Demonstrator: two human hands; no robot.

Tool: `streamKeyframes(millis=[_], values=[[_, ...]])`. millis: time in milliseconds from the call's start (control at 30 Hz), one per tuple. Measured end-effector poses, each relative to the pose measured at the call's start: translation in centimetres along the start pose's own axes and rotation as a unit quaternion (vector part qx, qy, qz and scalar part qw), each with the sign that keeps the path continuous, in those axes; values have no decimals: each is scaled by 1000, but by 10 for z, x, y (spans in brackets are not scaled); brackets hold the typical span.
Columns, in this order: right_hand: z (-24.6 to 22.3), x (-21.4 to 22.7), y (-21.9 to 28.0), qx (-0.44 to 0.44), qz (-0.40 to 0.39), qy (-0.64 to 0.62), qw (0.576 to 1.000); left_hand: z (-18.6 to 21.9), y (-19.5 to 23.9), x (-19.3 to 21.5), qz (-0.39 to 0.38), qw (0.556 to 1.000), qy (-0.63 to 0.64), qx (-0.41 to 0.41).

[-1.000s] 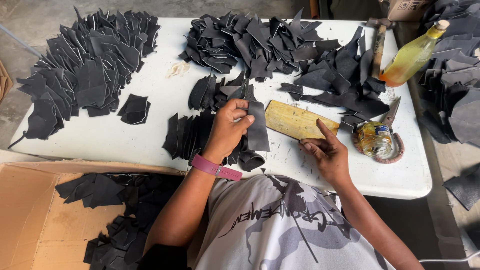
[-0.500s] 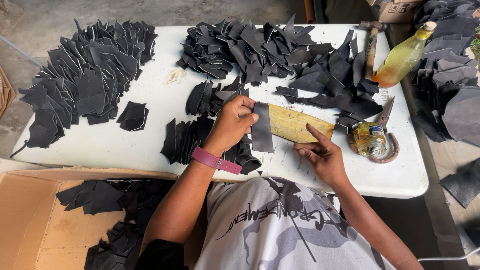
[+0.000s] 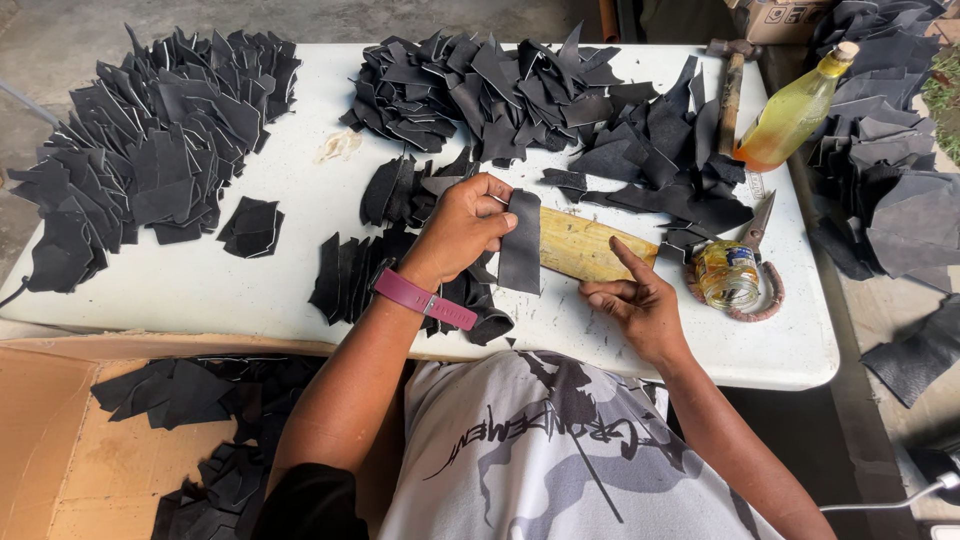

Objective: The person repeatedly picks up small black leather pieces from a table and rubs their edges against a rectangular wooden block. They handle the pieces one at a time, turning them over and smoothing different sides before placing them back on the table among other pieces.

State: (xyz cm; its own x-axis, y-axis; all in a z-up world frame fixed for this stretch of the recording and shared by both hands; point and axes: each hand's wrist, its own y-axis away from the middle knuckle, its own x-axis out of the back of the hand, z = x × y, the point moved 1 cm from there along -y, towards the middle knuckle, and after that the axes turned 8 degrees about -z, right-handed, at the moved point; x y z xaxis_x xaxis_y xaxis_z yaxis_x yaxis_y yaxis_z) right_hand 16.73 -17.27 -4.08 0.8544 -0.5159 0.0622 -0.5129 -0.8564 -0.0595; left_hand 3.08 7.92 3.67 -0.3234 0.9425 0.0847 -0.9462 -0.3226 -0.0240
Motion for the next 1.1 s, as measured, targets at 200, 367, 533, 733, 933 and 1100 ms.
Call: streamKeyframes(millis=[200, 367, 533, 733, 933, 1100], values=[[-6, 1, 3, -80, 52, 93, 991, 6, 1, 0, -10, 1000, -6, 5], [7, 0, -2, -56, 30, 10, 998, 5, 2, 0, -1, 1000, 3, 21], [13, 2, -3, 13, -13, -19, 1000, -1, 3, 5, -2, 999, 16, 31], [10, 3, -2, -7, 13, -39, 999, -11, 1, 17, 18, 999, 11, 29], [13, 5, 0, -25, 34, -28, 999, -10, 8, 32, 33, 999, 4, 39], [16, 3, -1, -21, 34, 16, 999, -6, 16, 39, 37, 998, 9, 48]])
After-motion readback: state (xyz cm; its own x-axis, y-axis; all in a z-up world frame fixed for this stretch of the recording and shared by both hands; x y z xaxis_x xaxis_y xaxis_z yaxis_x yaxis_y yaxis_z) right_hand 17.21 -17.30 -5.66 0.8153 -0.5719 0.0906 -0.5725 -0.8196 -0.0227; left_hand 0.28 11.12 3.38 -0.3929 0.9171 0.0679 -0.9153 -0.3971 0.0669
